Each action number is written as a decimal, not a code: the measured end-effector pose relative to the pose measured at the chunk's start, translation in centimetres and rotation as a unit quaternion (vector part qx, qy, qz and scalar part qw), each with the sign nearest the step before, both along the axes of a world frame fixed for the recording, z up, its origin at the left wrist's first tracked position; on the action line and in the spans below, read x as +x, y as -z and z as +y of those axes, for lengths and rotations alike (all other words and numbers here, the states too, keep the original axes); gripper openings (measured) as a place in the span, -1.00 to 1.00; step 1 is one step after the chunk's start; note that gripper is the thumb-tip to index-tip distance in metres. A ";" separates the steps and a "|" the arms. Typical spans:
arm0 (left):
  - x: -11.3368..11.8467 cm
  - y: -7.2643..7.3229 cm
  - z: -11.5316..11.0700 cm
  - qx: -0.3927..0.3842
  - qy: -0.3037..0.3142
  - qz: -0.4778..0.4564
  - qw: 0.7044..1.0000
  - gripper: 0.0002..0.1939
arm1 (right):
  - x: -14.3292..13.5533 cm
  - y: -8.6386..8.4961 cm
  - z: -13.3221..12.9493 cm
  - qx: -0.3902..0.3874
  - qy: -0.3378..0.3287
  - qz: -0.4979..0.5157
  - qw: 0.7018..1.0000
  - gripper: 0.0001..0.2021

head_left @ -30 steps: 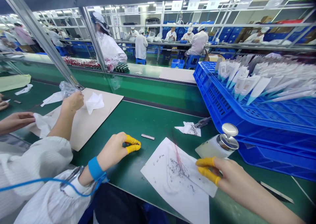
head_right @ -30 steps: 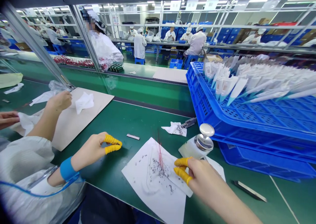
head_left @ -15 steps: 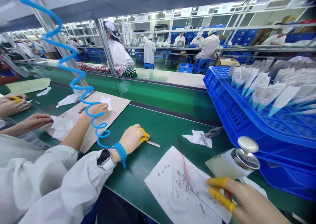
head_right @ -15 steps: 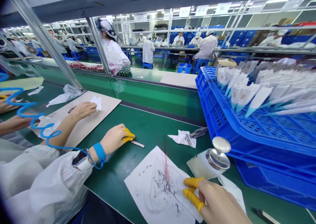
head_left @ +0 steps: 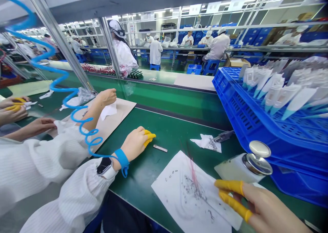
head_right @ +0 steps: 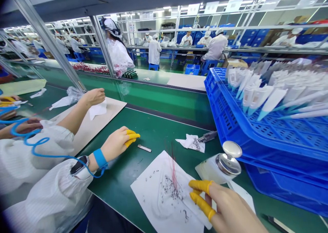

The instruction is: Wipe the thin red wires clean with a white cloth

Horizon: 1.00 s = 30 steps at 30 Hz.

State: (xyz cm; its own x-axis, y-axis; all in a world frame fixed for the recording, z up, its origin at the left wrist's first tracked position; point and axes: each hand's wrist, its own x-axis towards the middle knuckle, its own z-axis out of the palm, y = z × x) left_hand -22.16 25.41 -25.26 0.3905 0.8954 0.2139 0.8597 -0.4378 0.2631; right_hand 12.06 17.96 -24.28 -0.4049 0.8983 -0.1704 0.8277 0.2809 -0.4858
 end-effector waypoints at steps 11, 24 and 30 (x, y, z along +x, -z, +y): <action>2.2 -1.6 -6.6 -0.410 0.038 -0.372 0.832 -0.64 | -6.7 -0.9 1.8 0.157 -0.104 0.020 0.982 -0.75; 2.6 -1.6 -8.8 -0.509 0.058 -0.559 0.652 -0.63 | -1.4 -1.2 -1.0 0.232 -0.134 -0.004 0.963 -0.74; 3.6 -1.8 -9.9 -0.539 0.100 -0.603 0.579 -0.57 | -0.1 0.3 -3.0 0.285 -0.066 0.010 0.956 -0.73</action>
State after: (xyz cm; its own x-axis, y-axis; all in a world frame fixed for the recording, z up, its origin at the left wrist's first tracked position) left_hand -18.53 15.56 -23.50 0.6580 0.7250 -0.2034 -0.2735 0.4818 0.8325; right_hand 11.94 14.99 -24.60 -0.5198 0.7832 0.3412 0.7586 0.6068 -0.2371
